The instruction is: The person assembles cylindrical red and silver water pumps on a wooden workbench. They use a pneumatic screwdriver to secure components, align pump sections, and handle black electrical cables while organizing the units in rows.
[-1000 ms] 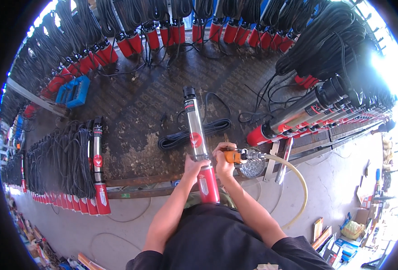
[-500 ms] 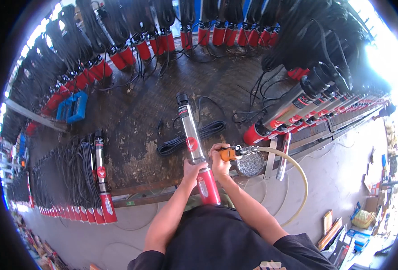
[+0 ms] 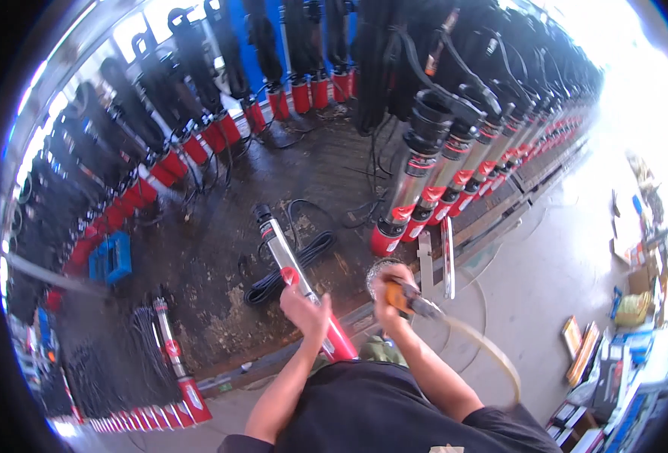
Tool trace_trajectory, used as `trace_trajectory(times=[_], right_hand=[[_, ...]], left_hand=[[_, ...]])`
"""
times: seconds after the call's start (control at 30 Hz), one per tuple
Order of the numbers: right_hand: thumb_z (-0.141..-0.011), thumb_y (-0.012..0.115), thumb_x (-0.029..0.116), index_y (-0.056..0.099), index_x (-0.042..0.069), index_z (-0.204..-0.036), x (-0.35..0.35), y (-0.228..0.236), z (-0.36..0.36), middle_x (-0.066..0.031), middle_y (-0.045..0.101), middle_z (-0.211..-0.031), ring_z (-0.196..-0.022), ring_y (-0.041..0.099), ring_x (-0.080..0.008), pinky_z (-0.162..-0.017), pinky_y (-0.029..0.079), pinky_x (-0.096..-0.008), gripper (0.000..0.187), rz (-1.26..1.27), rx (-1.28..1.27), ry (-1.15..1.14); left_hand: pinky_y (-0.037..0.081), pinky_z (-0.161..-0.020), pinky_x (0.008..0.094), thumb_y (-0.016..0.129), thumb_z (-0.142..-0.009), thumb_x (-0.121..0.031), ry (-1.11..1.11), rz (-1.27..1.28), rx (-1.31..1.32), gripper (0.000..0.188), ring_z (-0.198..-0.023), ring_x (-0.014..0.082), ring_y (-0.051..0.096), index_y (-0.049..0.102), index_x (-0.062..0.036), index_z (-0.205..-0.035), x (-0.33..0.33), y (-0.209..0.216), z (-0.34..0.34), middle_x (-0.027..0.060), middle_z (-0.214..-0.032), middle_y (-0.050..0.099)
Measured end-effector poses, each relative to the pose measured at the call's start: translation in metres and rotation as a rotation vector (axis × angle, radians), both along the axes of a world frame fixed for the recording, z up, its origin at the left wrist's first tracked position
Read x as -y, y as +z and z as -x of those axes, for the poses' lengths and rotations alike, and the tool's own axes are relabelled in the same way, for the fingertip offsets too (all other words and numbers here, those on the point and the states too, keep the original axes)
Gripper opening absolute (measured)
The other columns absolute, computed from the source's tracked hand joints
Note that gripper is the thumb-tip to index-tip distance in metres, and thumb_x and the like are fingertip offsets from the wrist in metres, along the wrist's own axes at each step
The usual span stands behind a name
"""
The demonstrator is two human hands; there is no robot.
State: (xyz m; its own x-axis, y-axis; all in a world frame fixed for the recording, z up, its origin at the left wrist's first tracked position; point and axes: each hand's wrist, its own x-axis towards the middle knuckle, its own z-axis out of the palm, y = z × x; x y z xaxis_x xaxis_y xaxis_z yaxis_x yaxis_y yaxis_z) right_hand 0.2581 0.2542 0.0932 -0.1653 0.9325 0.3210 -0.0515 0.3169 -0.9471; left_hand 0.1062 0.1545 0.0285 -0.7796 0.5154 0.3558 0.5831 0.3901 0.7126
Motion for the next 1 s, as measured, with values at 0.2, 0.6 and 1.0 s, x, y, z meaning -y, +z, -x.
trace_trajectory(times=[0.2, 0.6, 1.0], right_hand=[[-0.091, 0.055, 0.001, 0.051, 0.005, -0.104, 0.001, 0.024, -0.06, -0.0051, 0.053, -0.088, -0.073, 0.054, -0.0132, -0.07, 0.046, -0.0271, 0.014, -0.103, -0.141, -0.187], [-0.089, 0.055, 0.0, 0.052, 0.004, -0.106, 0.002, 0.044, -0.067, -0.0071, 0.053, -0.092, -0.07, 0.055, -0.0131, -0.075, 0.051, -0.0334, 0.017, -0.091, -0.337, -0.201], [-0.085, 0.055, -0.001, 0.051, 0.003, -0.105, 0.007, 0.067, -0.02, -0.011, 0.053, -0.093, -0.068, 0.057, -0.0193, -0.071, 0.05, -0.0383, 0.02, 0.03, -0.604, 0.034]], left_hand=[[0.055, -0.079, 0.0471, 0.064, -0.079, -0.016, -0.937, 0.435, -0.431, 0.02, -0.091, 0.0339, 0.068, 0.071, -0.0091, -0.097, -0.12, -0.037, -0.101, 0.0199, -0.089, 0.069], [0.054, -0.056, 0.0319, 0.068, -0.082, -0.007, -0.776, 0.05, 1.111, 0.011, -0.064, 0.0176, 0.069, 0.07, -0.0015, -0.073, -0.116, -0.039, -0.086, 0.0113, -0.073, 0.072], [0.051, -0.074, 0.0322, 0.061, -0.096, -0.002, -0.751, -0.44, 2.041, 0.016, -0.083, 0.0184, 0.061, 0.065, 0.004, -0.11, -0.041, 0.049, -0.025, 0.0089, -0.091, 0.064]])
